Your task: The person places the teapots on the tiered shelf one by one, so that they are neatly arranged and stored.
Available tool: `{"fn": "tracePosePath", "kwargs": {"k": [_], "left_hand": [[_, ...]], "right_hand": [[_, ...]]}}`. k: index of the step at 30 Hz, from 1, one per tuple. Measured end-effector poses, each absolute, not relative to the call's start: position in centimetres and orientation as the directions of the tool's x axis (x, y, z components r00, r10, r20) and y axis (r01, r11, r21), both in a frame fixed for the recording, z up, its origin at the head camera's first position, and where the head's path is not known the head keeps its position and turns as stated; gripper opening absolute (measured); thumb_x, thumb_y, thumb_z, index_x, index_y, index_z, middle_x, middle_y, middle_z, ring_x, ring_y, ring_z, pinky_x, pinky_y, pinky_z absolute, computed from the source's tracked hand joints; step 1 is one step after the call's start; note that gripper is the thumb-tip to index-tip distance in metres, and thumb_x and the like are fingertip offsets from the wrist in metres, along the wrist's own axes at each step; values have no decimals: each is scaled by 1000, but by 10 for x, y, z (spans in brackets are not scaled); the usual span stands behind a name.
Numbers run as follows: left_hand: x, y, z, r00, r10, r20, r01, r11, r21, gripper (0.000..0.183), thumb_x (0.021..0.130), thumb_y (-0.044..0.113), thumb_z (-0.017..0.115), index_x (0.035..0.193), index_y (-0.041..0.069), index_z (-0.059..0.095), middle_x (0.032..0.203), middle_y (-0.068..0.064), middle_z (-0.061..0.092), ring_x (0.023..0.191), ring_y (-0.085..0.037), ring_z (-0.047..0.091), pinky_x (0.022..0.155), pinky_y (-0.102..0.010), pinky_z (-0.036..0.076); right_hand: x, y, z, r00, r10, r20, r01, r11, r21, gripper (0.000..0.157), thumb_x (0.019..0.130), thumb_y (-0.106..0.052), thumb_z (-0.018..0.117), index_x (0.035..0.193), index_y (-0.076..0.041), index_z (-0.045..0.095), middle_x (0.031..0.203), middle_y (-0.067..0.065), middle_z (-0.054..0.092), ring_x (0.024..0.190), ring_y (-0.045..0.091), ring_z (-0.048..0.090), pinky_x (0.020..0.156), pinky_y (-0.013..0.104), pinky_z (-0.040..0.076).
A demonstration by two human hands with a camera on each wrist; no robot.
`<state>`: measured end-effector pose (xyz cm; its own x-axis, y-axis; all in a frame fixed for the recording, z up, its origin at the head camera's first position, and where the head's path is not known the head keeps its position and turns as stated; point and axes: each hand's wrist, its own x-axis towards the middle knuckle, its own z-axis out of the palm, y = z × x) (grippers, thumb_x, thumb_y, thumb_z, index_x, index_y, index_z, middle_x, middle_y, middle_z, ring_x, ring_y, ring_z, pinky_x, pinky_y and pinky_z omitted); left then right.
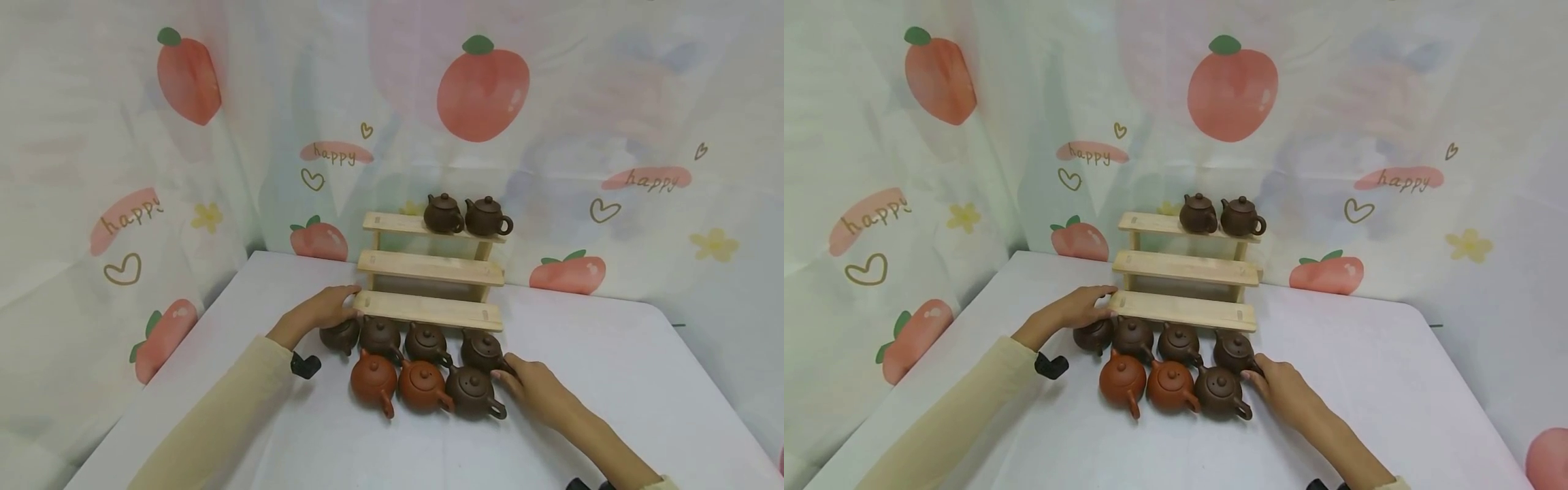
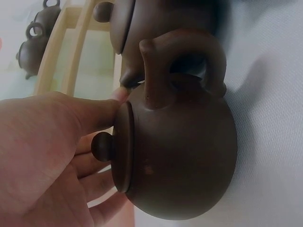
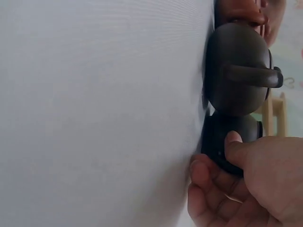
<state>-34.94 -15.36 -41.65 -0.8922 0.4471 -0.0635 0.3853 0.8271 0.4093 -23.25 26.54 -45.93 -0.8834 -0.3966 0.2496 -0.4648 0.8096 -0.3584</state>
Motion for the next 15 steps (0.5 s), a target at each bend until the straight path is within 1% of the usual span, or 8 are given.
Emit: {"fn": "tracePosePath", "kwargs": {"k": [3, 7, 15], "left_hand": [[-349, -154, -417, -891, 450, -64, 389, 827, 405, 62, 106, 26, 66, 157, -2, 45, 158, -24, 50, 150, -40, 44, 125, -52, 35], [-349, -153, -416, -889, 453, -62, 394, 827, 401, 62, 106, 25, 66, 156, -3, 45, 158, -24, 50, 149, -40, 45, 125, -52, 35], [-349, -153, -416, -893, 444, -71, 384, 834, 396, 61, 106, 26, 65, 157, -2, 45, 157, -24, 51, 149, -39, 45, 125, -52, 36]], "right_hand": [[-232, 266, -461, -871, -400, 286, -485, 796, -362, 24, 101, -16, 72, 86, -18, 53, 67, -12, 43, 61, 5, 42, 56, 23, 37], [-231, 268, -462, -872, -393, 291, -483, 783, -391, 26, 102, -16, 70, 83, -19, 51, 65, -16, 40, 60, 0, 40, 55, 22, 35], [-230, 270, -461, -899, -361, 248, -437, 779, -449, 26, 104, -20, 68, 82, -20, 53, 65, -15, 47, 59, -1, 42, 55, 21, 37]]}}
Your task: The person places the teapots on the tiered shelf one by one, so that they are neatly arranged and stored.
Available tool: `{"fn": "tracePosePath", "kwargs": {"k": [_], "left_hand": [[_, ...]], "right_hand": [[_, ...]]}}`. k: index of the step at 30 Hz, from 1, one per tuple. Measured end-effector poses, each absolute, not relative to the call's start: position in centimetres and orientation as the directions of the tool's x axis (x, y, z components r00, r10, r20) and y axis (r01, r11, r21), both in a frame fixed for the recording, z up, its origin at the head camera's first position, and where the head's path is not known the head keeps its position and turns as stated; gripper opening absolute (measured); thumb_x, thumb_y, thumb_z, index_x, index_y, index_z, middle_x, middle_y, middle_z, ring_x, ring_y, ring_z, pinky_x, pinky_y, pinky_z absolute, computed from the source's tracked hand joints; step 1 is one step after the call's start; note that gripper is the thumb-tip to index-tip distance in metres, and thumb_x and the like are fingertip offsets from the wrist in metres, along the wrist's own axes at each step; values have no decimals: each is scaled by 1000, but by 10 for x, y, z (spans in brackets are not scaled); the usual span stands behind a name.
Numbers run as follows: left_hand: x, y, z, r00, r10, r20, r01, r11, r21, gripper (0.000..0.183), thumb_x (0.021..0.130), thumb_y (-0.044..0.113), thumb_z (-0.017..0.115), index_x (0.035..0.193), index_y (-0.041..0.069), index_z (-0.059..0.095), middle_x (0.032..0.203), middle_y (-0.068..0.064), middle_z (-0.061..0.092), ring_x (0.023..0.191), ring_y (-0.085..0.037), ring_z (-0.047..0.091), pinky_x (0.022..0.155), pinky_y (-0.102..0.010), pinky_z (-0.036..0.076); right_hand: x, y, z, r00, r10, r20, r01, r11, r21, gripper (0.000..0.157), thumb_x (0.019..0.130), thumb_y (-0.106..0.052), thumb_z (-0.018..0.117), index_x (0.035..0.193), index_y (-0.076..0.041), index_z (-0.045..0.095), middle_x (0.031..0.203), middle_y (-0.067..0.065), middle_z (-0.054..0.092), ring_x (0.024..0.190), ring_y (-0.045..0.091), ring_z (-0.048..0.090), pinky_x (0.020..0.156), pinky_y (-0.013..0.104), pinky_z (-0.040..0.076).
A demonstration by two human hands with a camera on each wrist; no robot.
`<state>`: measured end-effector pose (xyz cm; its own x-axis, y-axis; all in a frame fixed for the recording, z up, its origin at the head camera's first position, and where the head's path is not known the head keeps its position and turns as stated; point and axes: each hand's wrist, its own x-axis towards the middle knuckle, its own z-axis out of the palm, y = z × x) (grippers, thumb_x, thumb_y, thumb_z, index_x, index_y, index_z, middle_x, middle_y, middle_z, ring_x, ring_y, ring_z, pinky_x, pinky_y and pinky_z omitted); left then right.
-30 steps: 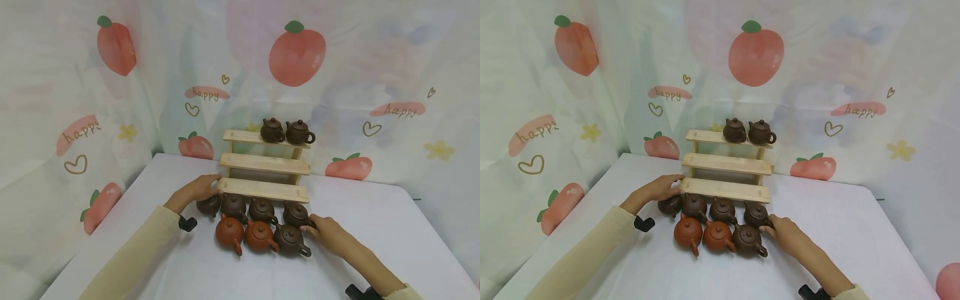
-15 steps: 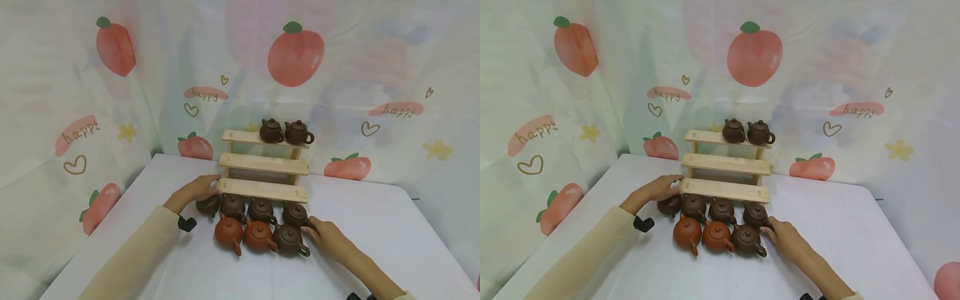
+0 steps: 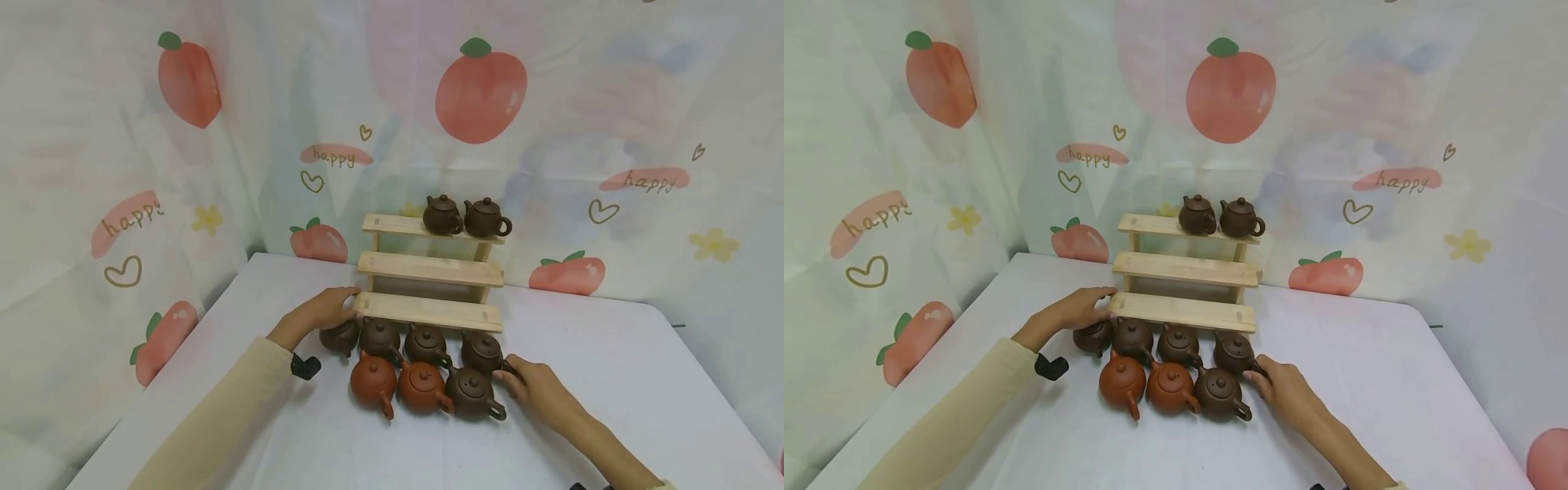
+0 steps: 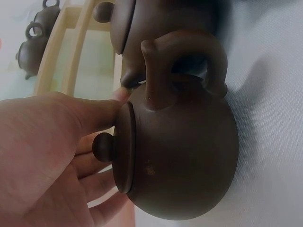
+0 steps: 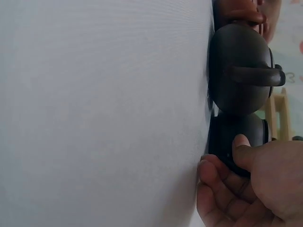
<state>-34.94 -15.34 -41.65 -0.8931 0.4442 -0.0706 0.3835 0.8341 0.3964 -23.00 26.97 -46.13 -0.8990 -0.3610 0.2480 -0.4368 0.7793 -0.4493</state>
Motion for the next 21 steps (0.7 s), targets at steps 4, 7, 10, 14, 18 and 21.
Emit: {"fn": "tracePosePath", "kwargs": {"k": [4, 7, 10, 14, 18, 21], "left_hand": [[-349, -153, -416, -892, 446, -68, 386, 832, 397, 61, 106, 25, 66, 156, -3, 45, 157, -24, 51, 149, -40, 46, 124, -53, 36], [-348, -152, -415, -890, 452, -64, 393, 830, 396, 61, 106, 25, 66, 156, -3, 46, 156, -25, 51, 148, -41, 46, 124, -53, 36], [-347, -153, -414, -889, 454, -60, 396, 828, 398, 61, 106, 25, 66, 156, -4, 46, 157, -25, 51, 148, -41, 46, 124, -53, 36], [-346, -153, -414, -891, 451, -52, 395, 827, 399, 61, 105, 25, 66, 155, -4, 46, 157, -25, 51, 148, -41, 46, 124, -53, 36], [-346, -152, -414, -892, 449, -56, 391, 827, 403, 61, 105, 24, 66, 156, -3, 46, 157, -24, 51, 149, -40, 46, 124, -53, 36], [-346, -151, -413, -892, 447, -63, 386, 828, 408, 61, 105, 24, 66, 156, -3, 46, 157, -24, 51, 149, -40, 46, 125, -52, 36]], "right_hand": [[-229, 270, -462, -904, -347, 248, -425, 783, -454, 27, 104, -21, 68, 82, -20, 52, 65, -15, 47, 60, -1, 42, 55, 21, 37], [-229, 270, -463, -900, -344, 267, -433, 781, -450, 28, 103, -20, 69, 81, -21, 52, 65, -16, 47, 59, -1, 42, 54, 21, 37], [-230, 271, -464, -892, -346, 292, -447, 776, -446, 28, 103, -19, 70, 80, -21, 52, 65, -17, 47, 59, -2, 42, 54, 21, 37], [-231, 271, -462, -881, -358, 311, -467, 764, -444, 28, 102, -18, 70, 80, -20, 52, 65, -17, 48, 60, -2, 42, 54, 21, 38], [-231, 270, -457, -876, -365, 315, -476, 756, -449, 28, 103, -16, 69, 81, -21, 53, 64, -17, 47, 59, -2, 43, 55, 21, 38], [-232, 268, -450, -868, -380, 321, -493, 745, -449, 26, 103, -15, 69, 82, -19, 54, 64, -17, 47, 59, -2, 42, 54, 21, 38]]}}
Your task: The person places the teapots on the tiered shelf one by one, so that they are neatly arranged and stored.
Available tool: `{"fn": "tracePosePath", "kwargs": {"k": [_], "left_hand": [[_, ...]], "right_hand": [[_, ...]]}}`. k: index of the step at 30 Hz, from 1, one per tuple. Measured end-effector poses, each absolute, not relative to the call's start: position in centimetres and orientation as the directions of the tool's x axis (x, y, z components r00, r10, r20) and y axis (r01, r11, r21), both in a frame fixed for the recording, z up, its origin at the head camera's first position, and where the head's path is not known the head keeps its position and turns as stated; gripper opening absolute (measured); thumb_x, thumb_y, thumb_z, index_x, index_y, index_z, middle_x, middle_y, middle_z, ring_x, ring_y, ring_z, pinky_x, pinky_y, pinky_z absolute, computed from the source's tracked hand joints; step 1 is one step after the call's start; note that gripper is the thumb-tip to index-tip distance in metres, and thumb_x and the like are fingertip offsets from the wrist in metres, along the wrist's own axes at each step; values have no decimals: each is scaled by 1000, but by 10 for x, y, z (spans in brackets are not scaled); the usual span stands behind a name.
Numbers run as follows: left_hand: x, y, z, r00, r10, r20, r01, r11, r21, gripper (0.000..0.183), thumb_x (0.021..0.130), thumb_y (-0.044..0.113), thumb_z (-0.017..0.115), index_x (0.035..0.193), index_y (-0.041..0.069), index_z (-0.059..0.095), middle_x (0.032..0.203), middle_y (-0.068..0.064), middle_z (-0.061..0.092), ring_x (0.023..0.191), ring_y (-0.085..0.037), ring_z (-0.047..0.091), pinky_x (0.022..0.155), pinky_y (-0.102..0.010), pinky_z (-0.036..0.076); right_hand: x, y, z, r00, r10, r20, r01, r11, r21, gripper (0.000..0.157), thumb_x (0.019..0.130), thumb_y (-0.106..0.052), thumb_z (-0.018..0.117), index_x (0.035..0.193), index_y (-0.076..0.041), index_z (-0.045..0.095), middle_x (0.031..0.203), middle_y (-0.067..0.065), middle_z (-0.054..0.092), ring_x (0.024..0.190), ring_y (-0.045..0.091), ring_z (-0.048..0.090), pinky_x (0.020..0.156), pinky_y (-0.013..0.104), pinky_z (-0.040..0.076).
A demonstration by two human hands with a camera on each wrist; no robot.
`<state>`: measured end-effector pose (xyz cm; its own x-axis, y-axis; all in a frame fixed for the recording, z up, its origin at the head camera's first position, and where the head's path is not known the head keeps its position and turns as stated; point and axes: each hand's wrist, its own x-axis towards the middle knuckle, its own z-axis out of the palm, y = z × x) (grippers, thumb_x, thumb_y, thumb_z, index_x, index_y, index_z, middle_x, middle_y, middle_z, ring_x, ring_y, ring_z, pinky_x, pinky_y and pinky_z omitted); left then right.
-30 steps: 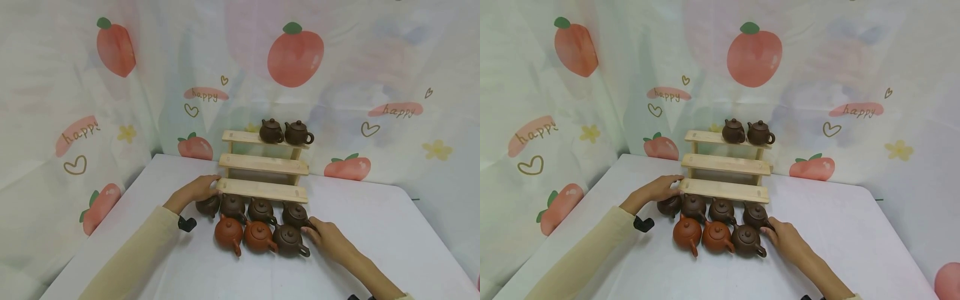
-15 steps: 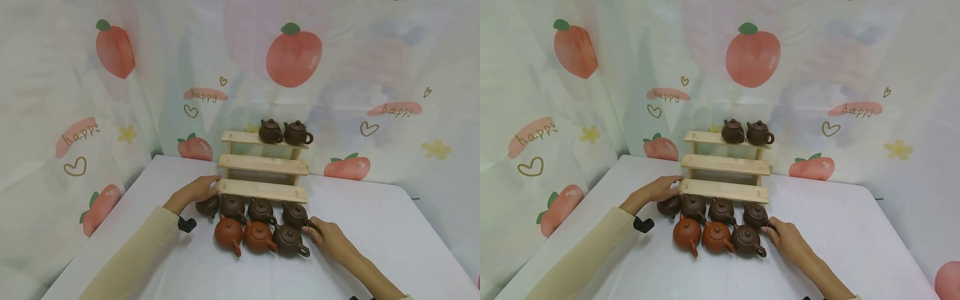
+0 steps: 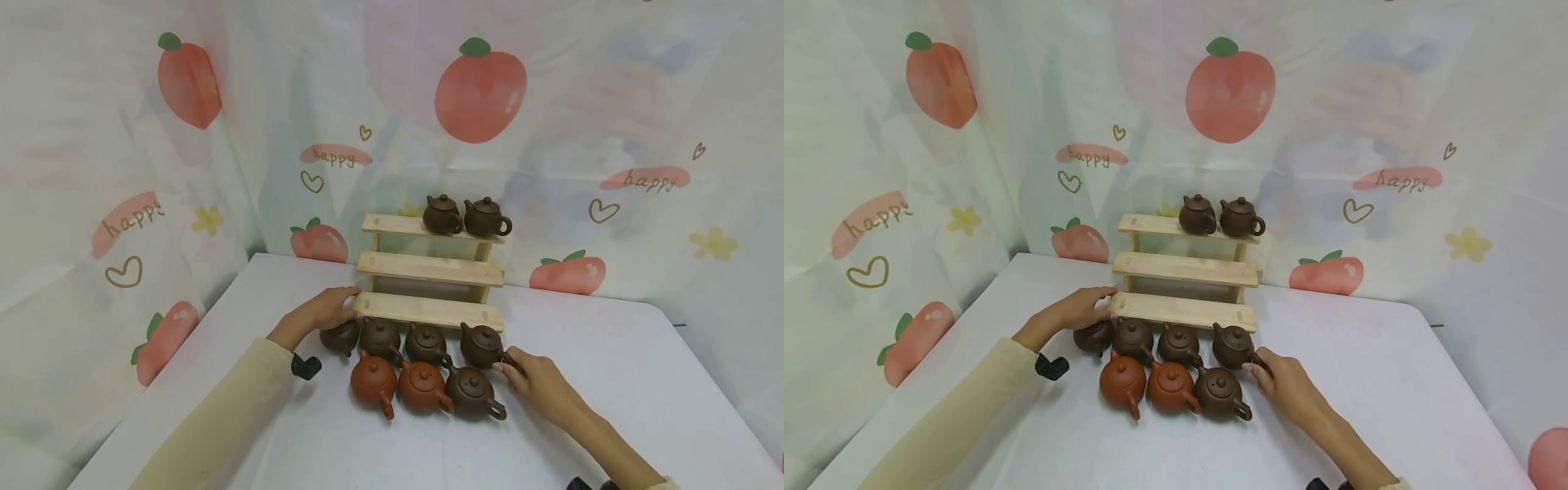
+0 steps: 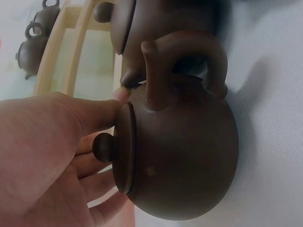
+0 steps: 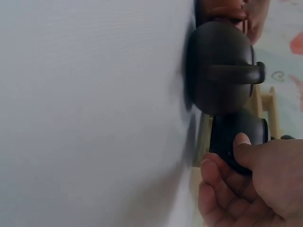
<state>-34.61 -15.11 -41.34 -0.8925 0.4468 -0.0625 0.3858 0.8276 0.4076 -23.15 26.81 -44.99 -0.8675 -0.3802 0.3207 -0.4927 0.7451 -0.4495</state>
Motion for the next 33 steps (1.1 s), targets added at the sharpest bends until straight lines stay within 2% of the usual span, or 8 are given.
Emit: {"fn": "tracePosePath", "kwargs": {"k": [9, 17, 22, 33], "left_hand": [[-350, -152, -415, -894, 443, -64, 382, 831, 404, 61, 106, 25, 66, 156, -3, 46, 158, -23, 51, 149, -39, 45, 125, -52, 35], [-351, -152, -417, -897, 435, -77, 370, 835, 407, 61, 106, 26, 65, 157, -1, 45, 158, -22, 50, 150, -39, 44, 125, -52, 35], [-350, -152, -416, -895, 439, -74, 375, 833, 406, 61, 106, 25, 65, 156, -1, 46, 158, -23, 51, 149, -40, 45, 124, -53, 36], [-349, -151, -414, -894, 440, -77, 377, 836, 399, 60, 106, 25, 65, 156, -2, 46, 157, -23, 52, 148, -39, 46, 124, -53, 37]], "right_hand": [[-238, 254, -423, -858, -409, 311, -512, 734, -446, 19, 105, -18, 67, 88, -16, 59, 67, -9, 58, 60, -2, 48, 54, 22, 42], [-250, 238, -399, -845, -419, 331, -531, 728, -434, 21, 105, -16, 67, 86, -16, 57, 67, -9, 58, 60, 2, 49, 53, 23, 43], [-265, 224, -386, -852, -410, 325, -520, 732, -440, 20, 106, -17, 66, 87, -13, 60, 67, -10, 59, 61, 6, 53, 55, 25, 44], [-305, 191, -360, -858, -409, 311, -512, 733, -448, 25, 109, -21, 62, 86, -10, 61, 72, 5, 67, 63, 12, 57, 63, 33, 49]]}}
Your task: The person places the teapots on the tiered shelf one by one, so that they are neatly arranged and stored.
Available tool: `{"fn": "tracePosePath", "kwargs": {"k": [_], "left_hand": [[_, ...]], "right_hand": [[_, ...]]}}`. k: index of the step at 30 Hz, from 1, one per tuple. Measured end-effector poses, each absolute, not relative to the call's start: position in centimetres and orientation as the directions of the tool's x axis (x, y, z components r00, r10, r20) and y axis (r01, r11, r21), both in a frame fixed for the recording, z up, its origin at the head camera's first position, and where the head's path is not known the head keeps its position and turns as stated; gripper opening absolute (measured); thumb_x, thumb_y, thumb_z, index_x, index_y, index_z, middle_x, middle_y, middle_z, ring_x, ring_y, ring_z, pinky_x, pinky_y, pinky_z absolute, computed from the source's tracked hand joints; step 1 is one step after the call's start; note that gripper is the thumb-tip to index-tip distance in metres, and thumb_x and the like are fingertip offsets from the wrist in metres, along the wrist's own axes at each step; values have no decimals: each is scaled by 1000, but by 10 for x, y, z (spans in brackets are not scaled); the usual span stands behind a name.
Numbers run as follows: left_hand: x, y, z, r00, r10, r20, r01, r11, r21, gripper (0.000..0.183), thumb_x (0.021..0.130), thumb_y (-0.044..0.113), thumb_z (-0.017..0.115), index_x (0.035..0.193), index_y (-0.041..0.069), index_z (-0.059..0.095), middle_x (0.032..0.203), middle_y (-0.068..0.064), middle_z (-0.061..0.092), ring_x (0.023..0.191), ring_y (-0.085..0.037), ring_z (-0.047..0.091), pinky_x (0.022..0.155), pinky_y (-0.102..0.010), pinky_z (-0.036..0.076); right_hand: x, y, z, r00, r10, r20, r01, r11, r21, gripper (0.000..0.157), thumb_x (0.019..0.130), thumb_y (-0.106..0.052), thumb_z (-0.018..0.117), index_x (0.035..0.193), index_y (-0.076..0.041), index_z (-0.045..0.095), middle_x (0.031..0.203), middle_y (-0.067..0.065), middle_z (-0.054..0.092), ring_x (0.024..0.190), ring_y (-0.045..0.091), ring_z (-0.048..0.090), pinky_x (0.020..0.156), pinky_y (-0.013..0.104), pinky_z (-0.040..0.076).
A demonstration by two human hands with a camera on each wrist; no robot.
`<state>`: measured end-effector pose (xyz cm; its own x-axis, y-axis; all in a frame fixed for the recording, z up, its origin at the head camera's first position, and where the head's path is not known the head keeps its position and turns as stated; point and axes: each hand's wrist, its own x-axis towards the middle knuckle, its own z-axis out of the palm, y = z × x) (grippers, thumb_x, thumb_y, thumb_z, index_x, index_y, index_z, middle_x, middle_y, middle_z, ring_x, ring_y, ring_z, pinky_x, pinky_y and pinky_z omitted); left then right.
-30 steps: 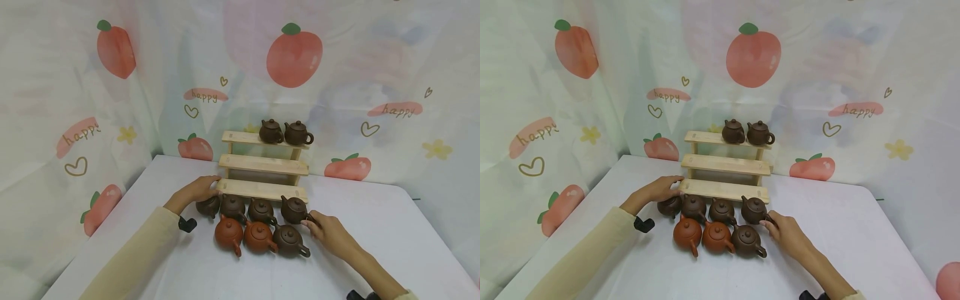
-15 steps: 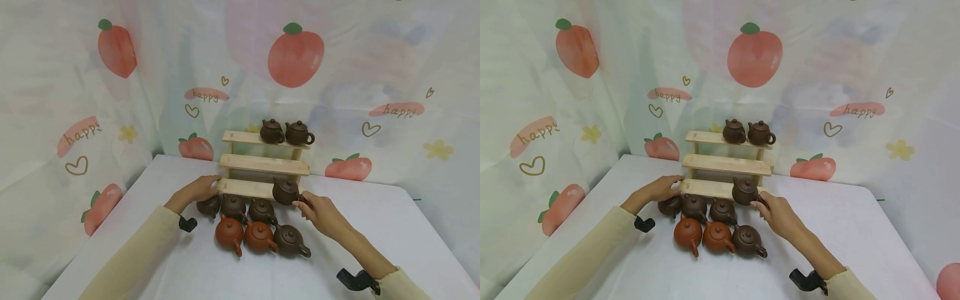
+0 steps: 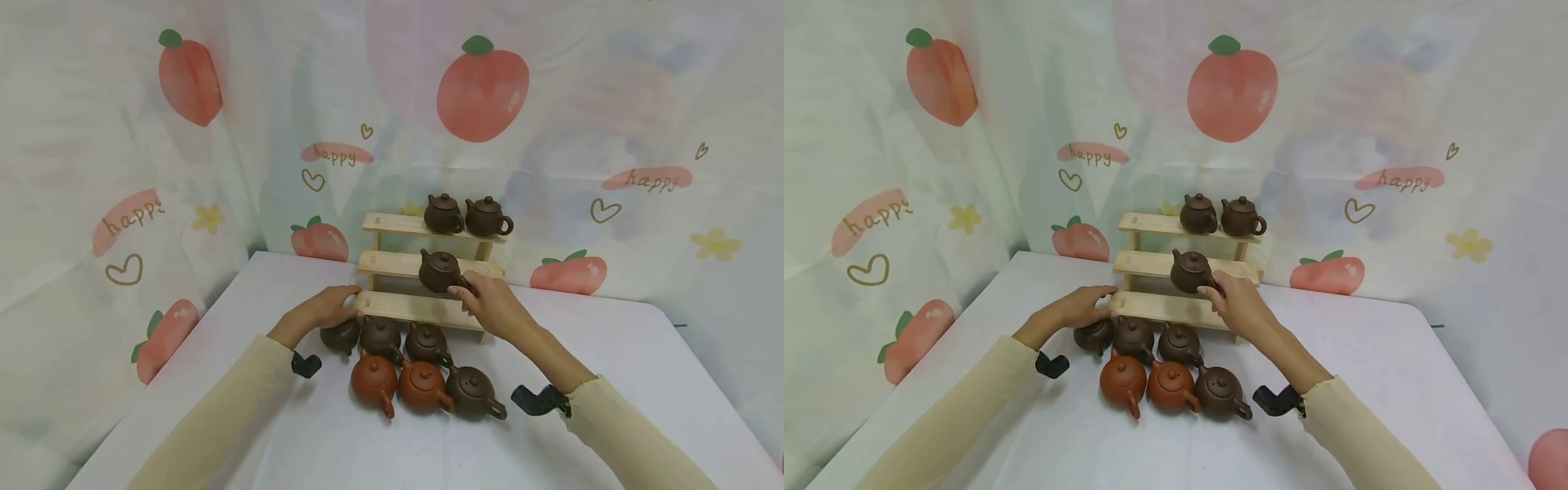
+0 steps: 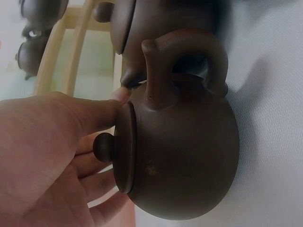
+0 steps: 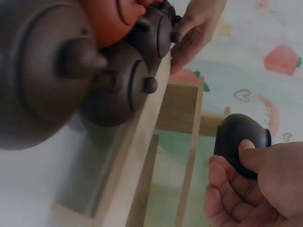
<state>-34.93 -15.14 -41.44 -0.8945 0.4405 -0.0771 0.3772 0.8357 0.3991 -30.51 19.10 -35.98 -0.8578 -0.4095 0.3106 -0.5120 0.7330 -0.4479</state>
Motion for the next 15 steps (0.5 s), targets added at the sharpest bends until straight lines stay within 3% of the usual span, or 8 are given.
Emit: {"fn": "tracePosePath", "kwargs": {"k": [7, 15], "left_hand": [[-350, -153, -415, -896, 436, -82, 369, 835, 408, 59, 106, 25, 64, 156, -1, 46, 158, -23, 51, 149, -39, 45, 124, -53, 36], [-350, -154, -416, -896, 436, -82, 366, 831, 419, 59, 106, 26, 65, 156, 0, 46, 158, -22, 51, 149, -38, 45, 125, -52, 36]], "right_hand": [[-332, 167, -342, -857, -407, 315, -512, 736, -443, 32, 110, -25, 59, 84, -8, 58, 67, 2, 58, 57, 16, 51, 61, 34, 44], [-358, 144, -319, -884, -372, 282, -465, 757, -459, 31, 112, -28, 55, 92, -4, 59, 82, 13, 72, 69, 24, 64, 66, 38, 47]]}}
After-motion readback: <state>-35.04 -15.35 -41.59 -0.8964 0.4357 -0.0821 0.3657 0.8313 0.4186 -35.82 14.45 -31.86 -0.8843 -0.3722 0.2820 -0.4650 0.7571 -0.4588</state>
